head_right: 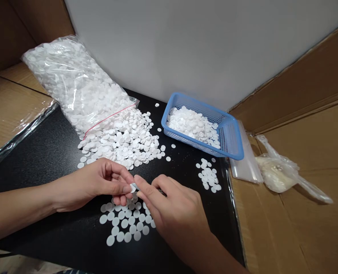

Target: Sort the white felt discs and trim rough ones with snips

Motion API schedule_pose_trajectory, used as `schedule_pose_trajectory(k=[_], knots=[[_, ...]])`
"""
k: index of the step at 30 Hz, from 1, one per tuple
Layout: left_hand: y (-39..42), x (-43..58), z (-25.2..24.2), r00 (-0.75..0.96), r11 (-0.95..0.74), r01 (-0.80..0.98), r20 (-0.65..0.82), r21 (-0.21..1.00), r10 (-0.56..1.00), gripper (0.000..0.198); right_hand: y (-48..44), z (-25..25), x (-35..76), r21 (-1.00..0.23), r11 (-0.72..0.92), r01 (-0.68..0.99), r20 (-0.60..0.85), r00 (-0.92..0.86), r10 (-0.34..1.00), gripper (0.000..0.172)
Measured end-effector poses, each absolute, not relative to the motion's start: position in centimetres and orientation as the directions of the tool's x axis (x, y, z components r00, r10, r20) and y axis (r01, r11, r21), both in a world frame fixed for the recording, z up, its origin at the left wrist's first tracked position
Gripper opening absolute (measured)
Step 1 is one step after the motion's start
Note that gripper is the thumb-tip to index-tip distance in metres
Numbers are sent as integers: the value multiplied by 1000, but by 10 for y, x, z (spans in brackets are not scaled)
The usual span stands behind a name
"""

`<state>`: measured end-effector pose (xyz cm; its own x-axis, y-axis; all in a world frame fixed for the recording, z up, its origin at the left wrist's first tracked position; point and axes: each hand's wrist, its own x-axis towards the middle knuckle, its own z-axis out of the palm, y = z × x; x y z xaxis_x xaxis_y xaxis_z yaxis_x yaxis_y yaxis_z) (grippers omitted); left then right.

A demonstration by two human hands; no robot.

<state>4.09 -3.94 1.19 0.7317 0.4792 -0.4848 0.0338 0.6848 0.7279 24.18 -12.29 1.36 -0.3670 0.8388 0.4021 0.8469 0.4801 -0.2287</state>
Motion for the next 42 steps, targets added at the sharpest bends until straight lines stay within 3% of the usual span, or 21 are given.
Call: schedule_pose_trajectory(k=[5,9,11,14,17,19,23,26,30,32,35,38,40,42], knots=[[-38,41,11,726,673,45,-487,739,486,6,-124,10,238,-240,467,851,406,-348,845,28],[-38,40,9,727,578,156,-490,801,482,4,-114,9,254,-250,342,906,394,-228,891,29],[-41,38,8,749,403,299,-474,865,462,4,-105,7,273,-190,206,960,394,-117,911,31],[-47,33,3,803,6,460,-419,888,423,9,-92,0,304,-46,-47,998,343,60,938,33],[-50,31,-1,853,-318,460,-315,829,416,11,-85,-9,321,22,-191,981,182,184,966,31],[-51,31,-2,864,-442,443,-241,780,442,12,-84,-15,323,48,-227,973,108,221,969,29],[-51,33,-4,872,-578,363,-49,731,486,16,-83,-20,320,118,-219,969,70,212,975,22],[-53,35,-10,898,-657,262,71,707,434,28,-84,-19,320,179,-195,964,70,185,980,21],[-58,34,-19,958,-710,187,34,679,286,67,-84,-17,323,184,-153,971,79,140,987,15],[-60,34,-20,977,-700,138,21,701,213,72,-84,-17,325,165,-156,974,61,148,987,13],[-61,33,-16,988,-663,84,24,744,152,72,-84,-18,327,150,-151,977,95,138,986,20],[-56,33,-10,993,-651,77,-4,755,114,66,-82,-18,324,126,-83,989,240,51,970,36],[-48,32,-5,989,-671,77,27,738,143,51,-81,-17,315,30,3,1000,330,-13,944,35],[-37,30,-2,954,-709,137,101,691,283,30,-80,-16,299,-130,118,985,373,-61,926,24]])
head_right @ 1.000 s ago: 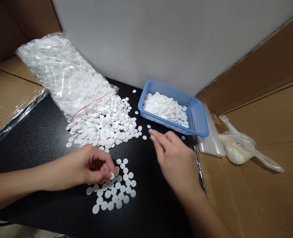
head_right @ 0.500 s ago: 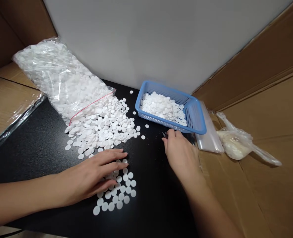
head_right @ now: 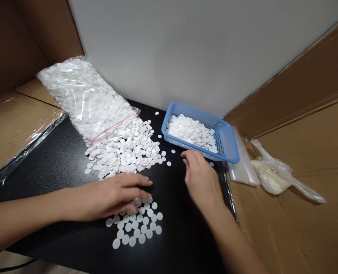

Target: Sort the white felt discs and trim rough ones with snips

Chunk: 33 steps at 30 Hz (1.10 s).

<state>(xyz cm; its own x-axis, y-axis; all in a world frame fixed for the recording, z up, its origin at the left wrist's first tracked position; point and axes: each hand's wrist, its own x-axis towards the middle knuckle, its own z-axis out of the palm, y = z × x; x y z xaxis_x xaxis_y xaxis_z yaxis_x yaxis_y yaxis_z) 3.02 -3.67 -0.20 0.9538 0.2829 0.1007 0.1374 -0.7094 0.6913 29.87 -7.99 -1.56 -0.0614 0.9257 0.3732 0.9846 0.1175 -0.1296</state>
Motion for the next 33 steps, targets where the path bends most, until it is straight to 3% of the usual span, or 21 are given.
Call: schedule_pose_trajectory(k=[2,4,9,14,18,22,27,33], knots=[[-26,28,0,871,-735,295,144,610,470,20,-79,-16,278,-275,252,928,362,-143,921,22],[-18,25,-1,811,-736,436,128,518,570,18,-76,-19,257,-345,369,863,336,-254,907,24],[-10,24,-7,822,-777,488,89,398,563,13,-70,-28,226,-330,513,793,312,-421,852,22],[-8,22,-12,813,-772,513,75,375,577,13,-84,-32,229,-405,582,705,351,-468,811,19],[-11,22,-15,811,-798,506,134,327,569,12,-95,-32,239,-557,512,654,348,-376,859,15],[-19,27,-17,806,-818,481,209,314,554,11,-95,-28,248,-690,339,639,241,-239,941,10],[-26,33,-22,813,-829,432,246,355,528,4,-92,-23,254,-713,178,678,116,-136,984,6],[-25,39,-24,828,-839,413,237,354,508,7,-92,-16,262,-708,96,699,-21,-156,988,16]])
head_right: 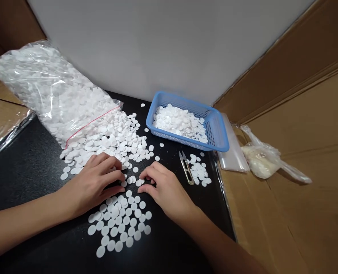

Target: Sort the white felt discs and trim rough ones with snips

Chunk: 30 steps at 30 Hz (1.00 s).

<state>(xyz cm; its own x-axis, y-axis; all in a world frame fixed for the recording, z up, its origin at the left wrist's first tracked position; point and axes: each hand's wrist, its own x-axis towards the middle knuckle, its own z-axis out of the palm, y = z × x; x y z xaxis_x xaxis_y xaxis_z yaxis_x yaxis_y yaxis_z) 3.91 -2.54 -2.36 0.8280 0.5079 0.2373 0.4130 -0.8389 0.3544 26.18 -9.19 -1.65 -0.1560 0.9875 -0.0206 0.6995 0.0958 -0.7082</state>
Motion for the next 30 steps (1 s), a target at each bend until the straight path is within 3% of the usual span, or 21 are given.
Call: schedule_pose_trajectory(k=[5,12,17,21,27,30], knots=[[-24,38,-21,829,-823,414,212,390,518,4,-93,-14,265,-709,83,701,-51,-167,985,17],[-24,35,-14,824,-775,427,153,466,545,13,-95,-18,259,-700,259,666,129,-238,963,15],[-22,32,-15,827,-775,399,172,489,535,14,-98,-13,258,-761,167,627,39,-213,976,14],[-18,29,-15,844,-762,365,155,536,514,14,-98,-16,257,-740,114,663,-10,-180,984,17],[-14,26,-7,850,-741,337,150,580,504,12,-92,-18,268,-749,84,657,19,-105,994,37],[-15,26,-2,851,-706,343,114,620,513,12,-88,-15,280,-683,65,727,84,-10,996,29]])
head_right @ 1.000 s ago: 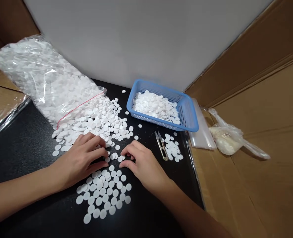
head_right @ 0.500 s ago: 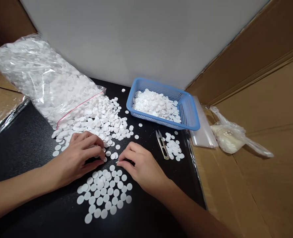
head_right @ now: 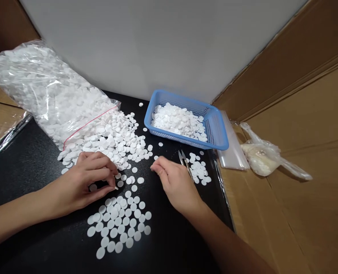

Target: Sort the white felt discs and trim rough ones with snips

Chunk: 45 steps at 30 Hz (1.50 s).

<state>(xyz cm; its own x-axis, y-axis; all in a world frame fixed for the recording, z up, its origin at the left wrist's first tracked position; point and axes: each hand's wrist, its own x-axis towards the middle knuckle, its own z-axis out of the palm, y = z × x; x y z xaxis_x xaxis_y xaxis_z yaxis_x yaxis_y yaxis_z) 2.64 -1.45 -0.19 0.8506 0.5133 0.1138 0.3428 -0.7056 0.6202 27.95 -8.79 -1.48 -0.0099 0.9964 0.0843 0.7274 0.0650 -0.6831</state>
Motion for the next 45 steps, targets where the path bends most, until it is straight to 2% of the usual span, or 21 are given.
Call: schedule_pose_trajectory(k=[3,6,10,15,18,21,23,25,30,34,39,41,43,45], knots=[[-17,27,1,861,-678,373,35,634,507,11,-86,-13,287,-584,112,804,259,54,964,18],[-19,27,-1,868,-698,397,4,596,497,11,-88,-14,285,-511,217,832,320,-50,946,15],[-17,28,-9,845,-730,420,61,540,532,9,-90,-20,276,-535,322,782,214,-243,946,16],[-13,27,-12,797,-724,434,145,536,586,16,-90,-20,272,-631,321,706,164,-283,945,17],[-14,28,-11,790,-724,444,150,528,594,16,-91,-13,274,-700,235,675,72,-262,963,14],[-17,29,-9,798,-733,446,143,513,585,14,-93,-7,277,-760,60,647,-139,-253,957,11],[-18,29,-10,801,-739,448,140,503,582,13,-95,-4,279,-743,-33,669,-261,-244,934,13],[-19,29,-11,802,-741,455,133,495,582,13,-96,-2,279,-690,-67,721,-310,-210,927,16],[-19,30,-15,810,-754,457,130,472,572,15,-97,-5,267,-667,8,745,-192,-183,964,18],[-19,31,-16,804,-764,456,156,458,573,15,-98,-12,252,-637,74,768,-96,-174,980,10],[-19,31,-17,804,-773,448,175,449,568,20,-98,-13,248,-642,78,762,-82,-169,982,14],[-20,31,-16,808,-775,449,167,445,565,19,-99,-12,249,-632,119,766,-26,-174,984,17],[-20,30,-16,812,-775,449,159,444,561,19,-99,-9,253,-596,182,782,30,-205,978,17],[-21,30,-15,817,-777,444,155,447,556,18,-99,-7,257,-577,246,779,23,-286,958,17]])
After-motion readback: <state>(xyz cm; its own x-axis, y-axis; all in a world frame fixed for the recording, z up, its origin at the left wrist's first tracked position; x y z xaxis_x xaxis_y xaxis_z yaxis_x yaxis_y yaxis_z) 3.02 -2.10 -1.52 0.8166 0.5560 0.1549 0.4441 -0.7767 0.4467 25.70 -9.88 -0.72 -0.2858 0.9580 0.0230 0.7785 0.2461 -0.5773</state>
